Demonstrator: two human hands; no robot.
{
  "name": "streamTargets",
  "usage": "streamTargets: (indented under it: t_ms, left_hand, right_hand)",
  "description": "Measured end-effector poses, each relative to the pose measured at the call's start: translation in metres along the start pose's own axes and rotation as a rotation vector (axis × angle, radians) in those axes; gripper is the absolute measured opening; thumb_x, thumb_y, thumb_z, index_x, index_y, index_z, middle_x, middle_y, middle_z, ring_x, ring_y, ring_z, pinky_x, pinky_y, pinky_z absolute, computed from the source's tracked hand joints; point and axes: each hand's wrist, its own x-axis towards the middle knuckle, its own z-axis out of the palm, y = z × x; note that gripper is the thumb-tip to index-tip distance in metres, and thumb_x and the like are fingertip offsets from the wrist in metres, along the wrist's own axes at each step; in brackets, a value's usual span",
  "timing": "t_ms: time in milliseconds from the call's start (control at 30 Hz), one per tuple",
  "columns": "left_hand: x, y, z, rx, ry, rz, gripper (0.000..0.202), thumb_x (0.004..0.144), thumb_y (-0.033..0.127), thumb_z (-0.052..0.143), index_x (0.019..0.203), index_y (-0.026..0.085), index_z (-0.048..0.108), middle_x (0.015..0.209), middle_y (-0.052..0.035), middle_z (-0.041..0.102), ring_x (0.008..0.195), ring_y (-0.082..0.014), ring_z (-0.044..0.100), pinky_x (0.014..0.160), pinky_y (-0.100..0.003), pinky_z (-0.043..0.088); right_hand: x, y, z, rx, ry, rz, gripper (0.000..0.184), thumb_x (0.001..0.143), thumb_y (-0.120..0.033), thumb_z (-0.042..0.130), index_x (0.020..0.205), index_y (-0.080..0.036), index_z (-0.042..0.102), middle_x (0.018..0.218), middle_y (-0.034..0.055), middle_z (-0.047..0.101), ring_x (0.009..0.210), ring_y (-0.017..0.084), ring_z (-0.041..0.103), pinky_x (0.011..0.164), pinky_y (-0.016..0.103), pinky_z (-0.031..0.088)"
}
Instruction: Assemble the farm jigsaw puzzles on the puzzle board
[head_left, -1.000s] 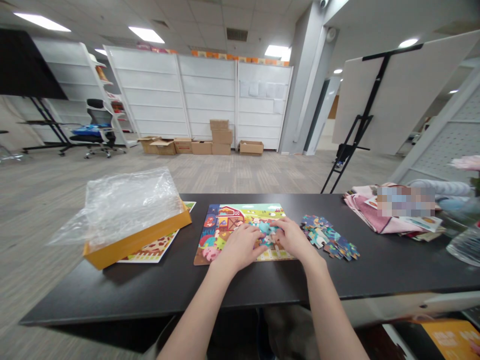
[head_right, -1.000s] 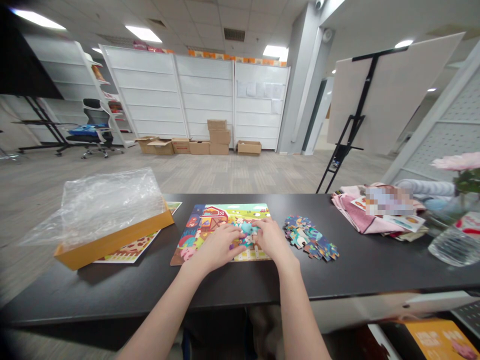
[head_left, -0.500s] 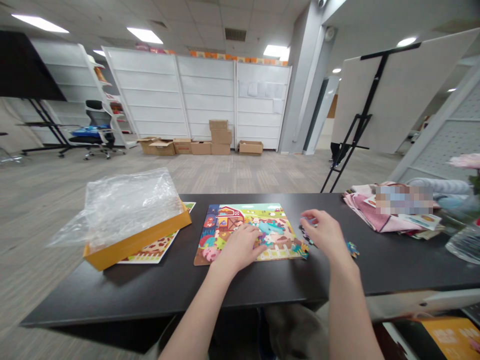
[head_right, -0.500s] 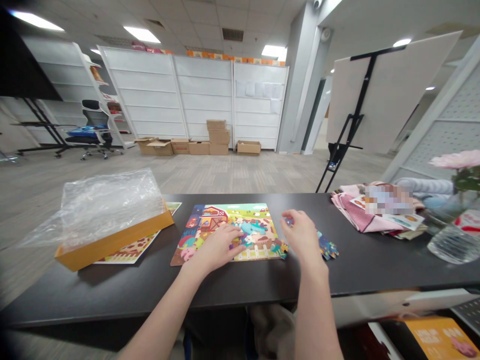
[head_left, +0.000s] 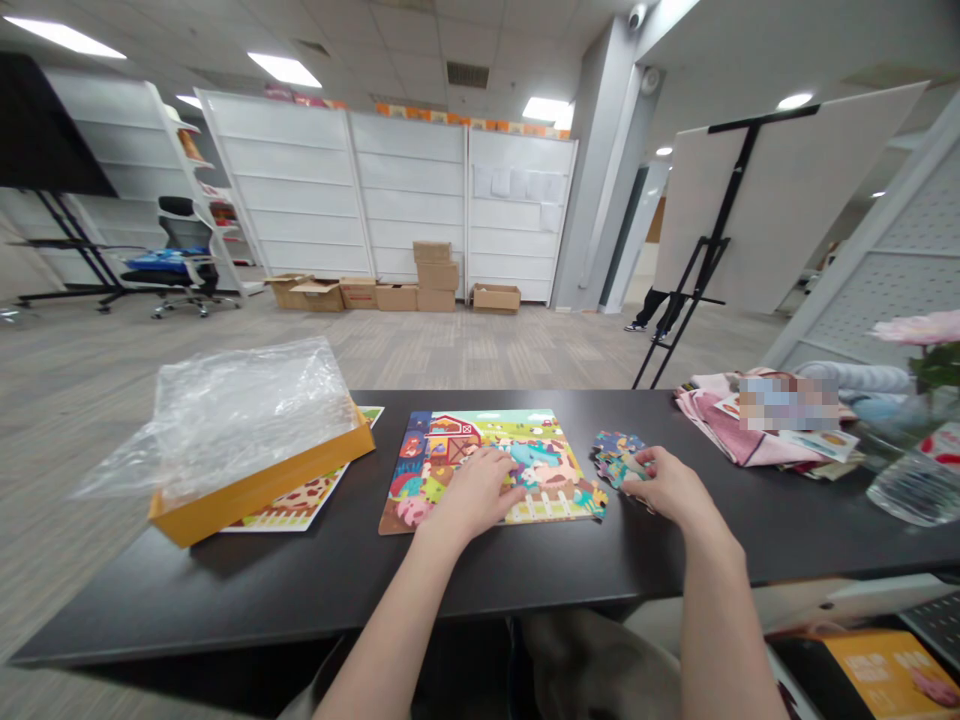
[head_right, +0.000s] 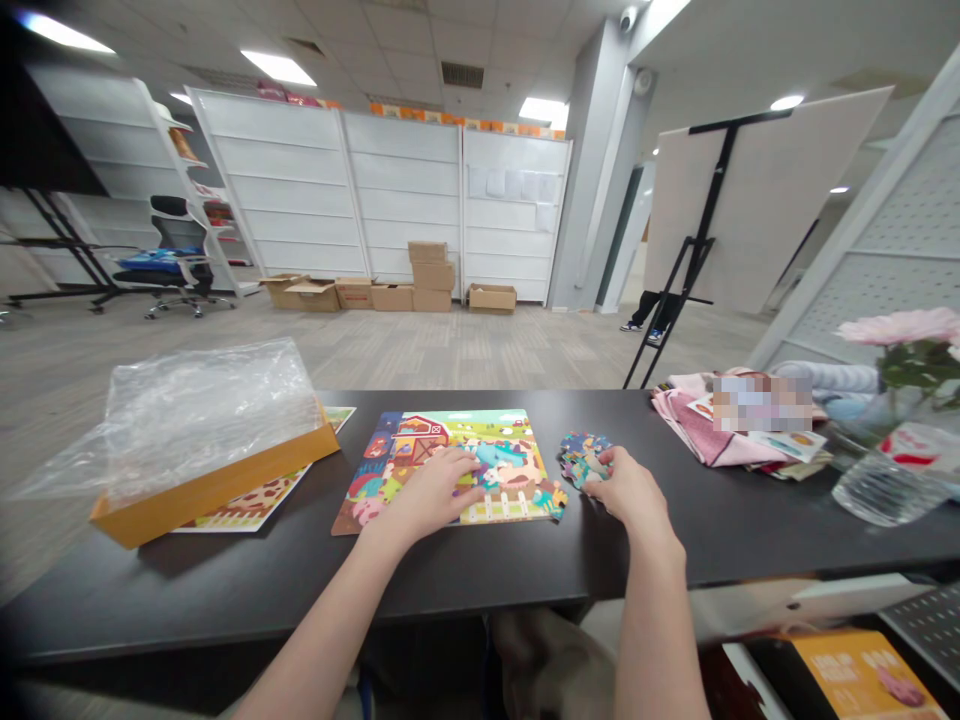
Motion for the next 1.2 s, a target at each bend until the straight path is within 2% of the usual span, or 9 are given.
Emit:
streamTargets:
  t_ms: [100, 200, 333, 533, 667, 767, 867, 1067, 1200]
  left_hand:
    - [-0.001, -0.007, -0.005, -0.06, 0.036, 0.0, 0.024, 0.093, 0.03, 0.058, 0.111, 0.017, 0.07, 0.115, -0.0097, 0.072, 0.112, -0.0244, 0.063, 0.103, -0.039, 0.047]
    - [-0.002, -0.019, -0.015, -0.104, 0.103, -0.065, 0.025, 0.095, 0.026, 0.052, 0.111, 0.018, 0.07, 0.119, -0.0095, 0.072, 0.114, -0.0236, 0.064, 0.104, -0.039, 0.047]
    - [-0.004, -0.03, -0.025, -0.151, 0.15, -0.139, 0.027, 0.095, 0.026, 0.05, 0.111, 0.019, 0.071, 0.115, -0.0079, 0.074, 0.11, -0.0231, 0.066, 0.1, -0.038, 0.049]
    - [-0.01, -0.022, -0.026, -0.099, 0.051, -0.164, 0.026, 0.092, 0.028, 0.055, 0.11, 0.022, 0.072, 0.113, -0.0073, 0.074, 0.107, -0.024, 0.066, 0.098, -0.038, 0.05]
    - [-0.01, -0.014, -0.027, -0.056, 0.007, -0.148, 0.025, 0.092, 0.025, 0.054, 0.109, 0.02, 0.072, 0.111, -0.008, 0.074, 0.103, -0.0247, 0.067, 0.094, -0.037, 0.051]
    - [-0.01, -0.012, -0.027, -0.047, 0.004, -0.131, 0.025, 0.092, 0.025, 0.054, 0.109, 0.019, 0.072, 0.112, -0.0079, 0.074, 0.103, -0.0245, 0.067, 0.094, -0.037, 0.051]
    - [-0.009, -0.01, -0.024, -0.04, 0.007, -0.114, 0.023, 0.091, 0.024, 0.056, 0.106, 0.02, 0.072, 0.108, -0.0069, 0.074, 0.101, -0.0241, 0.066, 0.092, -0.036, 0.051]
    - [-0.009, -0.001, -0.019, -0.021, -0.007, -0.038, 0.02, 0.089, 0.021, 0.059, 0.103, 0.02, 0.073, 0.104, -0.0059, 0.074, 0.102, -0.0237, 0.064, 0.093, -0.034, 0.049]
    - [-0.008, -0.001, -0.013, 0.026, -0.01, 0.007, 0.02, 0.09, 0.026, 0.063, 0.107, 0.021, 0.072, 0.109, -0.0074, 0.073, 0.109, -0.0249, 0.061, 0.101, -0.039, 0.046]
  right_hand:
    - [-0.004, -0.001, -0.005, 0.169, -0.068, -0.092, 0.016, 0.069, -0.033, 0.07, 0.078, -0.021, 0.064, 0.067, 0.0017, 0.067, 0.051, 0.015, 0.059, 0.048, 0.025, 0.044]
    - [-0.01, -0.011, -0.008, 0.378, -0.131, -0.247, 0.027, 0.075, -0.047, 0.067, 0.075, -0.02, 0.062, 0.062, 0.0012, 0.064, 0.054, 0.015, 0.058, 0.048, 0.024, 0.044]
    - [-0.016, -0.038, -0.001, 0.576, -0.152, -0.345, 0.04, 0.077, -0.058, 0.065, 0.08, -0.018, 0.062, 0.073, 0.0047, 0.068, 0.063, 0.016, 0.062, 0.057, 0.025, 0.049]
    - [-0.023, -0.073, 0.025, 0.647, -0.315, -0.369, 0.046, 0.078, -0.046, 0.062, 0.116, -0.021, 0.056, 0.074, -0.0005, 0.065, 0.064, 0.018, 0.067, 0.056, 0.027, 0.052]
    - [-0.023, -0.078, 0.038, 0.614, -0.366, -0.431, 0.03, 0.08, -0.039, 0.058, 0.104, -0.021, 0.059, 0.071, -0.0024, 0.063, 0.062, 0.015, 0.065, 0.056, 0.025, 0.05]
    - [-0.019, -0.075, 0.041, 0.612, -0.316, -0.424, 0.021, 0.078, -0.038, 0.06, 0.088, -0.02, 0.059, 0.069, -0.0013, 0.064, 0.062, 0.014, 0.063, 0.056, 0.023, 0.048]
    - [-0.016, -0.071, 0.042, 0.65, -0.292, -0.361, 0.021, 0.074, -0.037, 0.065, 0.082, -0.019, 0.057, 0.073, 0.001, 0.067, 0.063, 0.014, 0.065, 0.056, 0.023, 0.049]
    - [-0.02, -0.073, 0.038, 0.654, -0.389, -0.236, 0.039, 0.069, -0.024, 0.068, 0.108, -0.021, 0.06, 0.07, -0.0044, 0.064, 0.053, 0.012, 0.064, 0.051, 0.023, 0.052]
    - [-0.022, -0.075, 0.04, 0.591, -0.409, -0.209, 0.034, 0.071, -0.02, 0.067, 0.105, -0.019, 0.062, 0.068, -0.0029, 0.066, 0.059, 0.016, 0.07, 0.052, 0.024, 0.055]
